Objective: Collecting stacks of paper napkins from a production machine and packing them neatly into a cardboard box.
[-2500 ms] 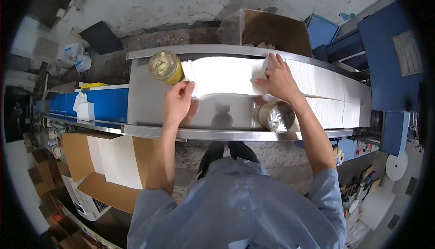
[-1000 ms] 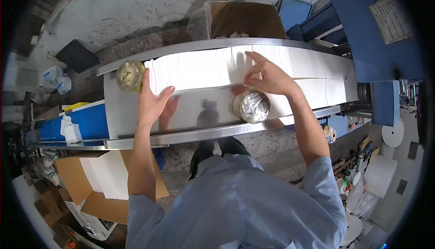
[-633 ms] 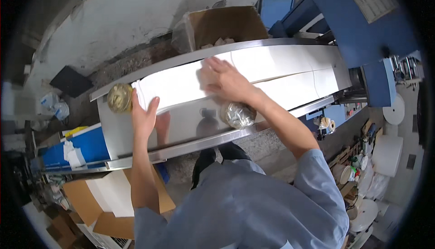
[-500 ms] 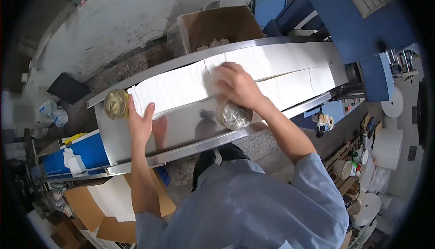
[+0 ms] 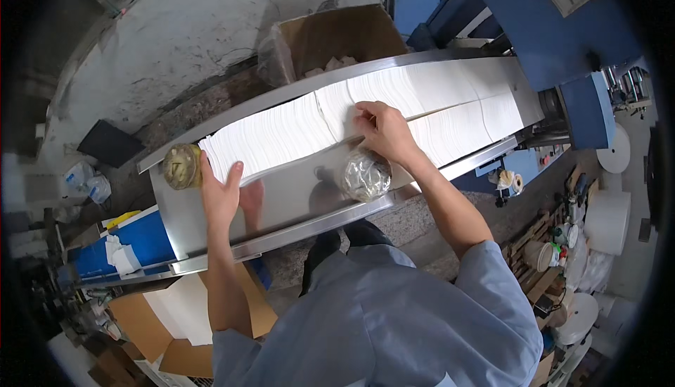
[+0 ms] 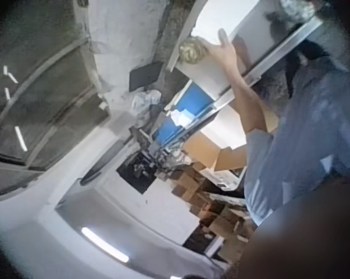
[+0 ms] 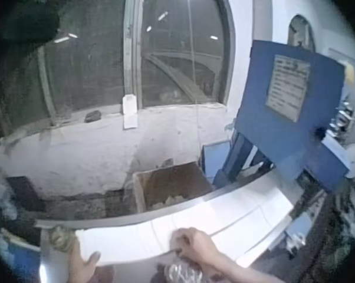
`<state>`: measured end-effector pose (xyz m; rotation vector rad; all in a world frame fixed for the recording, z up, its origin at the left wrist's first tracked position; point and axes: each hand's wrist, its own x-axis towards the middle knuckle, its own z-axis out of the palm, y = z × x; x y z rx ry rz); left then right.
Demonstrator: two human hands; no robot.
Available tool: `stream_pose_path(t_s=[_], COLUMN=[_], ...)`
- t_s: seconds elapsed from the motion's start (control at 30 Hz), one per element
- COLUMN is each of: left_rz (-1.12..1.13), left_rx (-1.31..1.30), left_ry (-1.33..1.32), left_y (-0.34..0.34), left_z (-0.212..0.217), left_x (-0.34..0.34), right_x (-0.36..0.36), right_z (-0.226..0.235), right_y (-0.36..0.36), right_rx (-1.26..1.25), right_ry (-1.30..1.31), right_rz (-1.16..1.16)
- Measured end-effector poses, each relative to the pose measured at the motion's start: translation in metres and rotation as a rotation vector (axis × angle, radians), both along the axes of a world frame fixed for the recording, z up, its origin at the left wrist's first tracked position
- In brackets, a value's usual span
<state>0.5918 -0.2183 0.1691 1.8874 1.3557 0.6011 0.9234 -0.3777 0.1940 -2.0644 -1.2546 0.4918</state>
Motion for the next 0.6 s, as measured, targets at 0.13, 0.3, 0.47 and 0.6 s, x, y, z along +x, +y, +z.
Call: stream_pose_path(t_s=[0.13, 0.3, 0.47, 0.6], left_rz=[0.005, 0.011, 0.043, 0.059], left_rx=[-0.009, -0.021, 0.021, 0.043], left_ry=[-0.045, -0.036, 0.000, -0.026], left_y=[-0.004, -0.003, 0.004, -0.005], left_z=[0.005, 0.008, -0.011, -0.011], left_x=[0.002, 0.001, -0.004, -0.002], right_x=[-0.003, 0.002, 0.009, 0.005], right_z=[-0.005, -0.016, -0.012, 0.005], right_y=[0.004, 0.008, 0.021, 0.028], right_rx=[-0.017, -0.035, -0.110, -0.177], right_ry=[-0.001, 0.084, 0.307, 0.427], right_rz=[-0.076, -0.022, -0.031, 0.018])
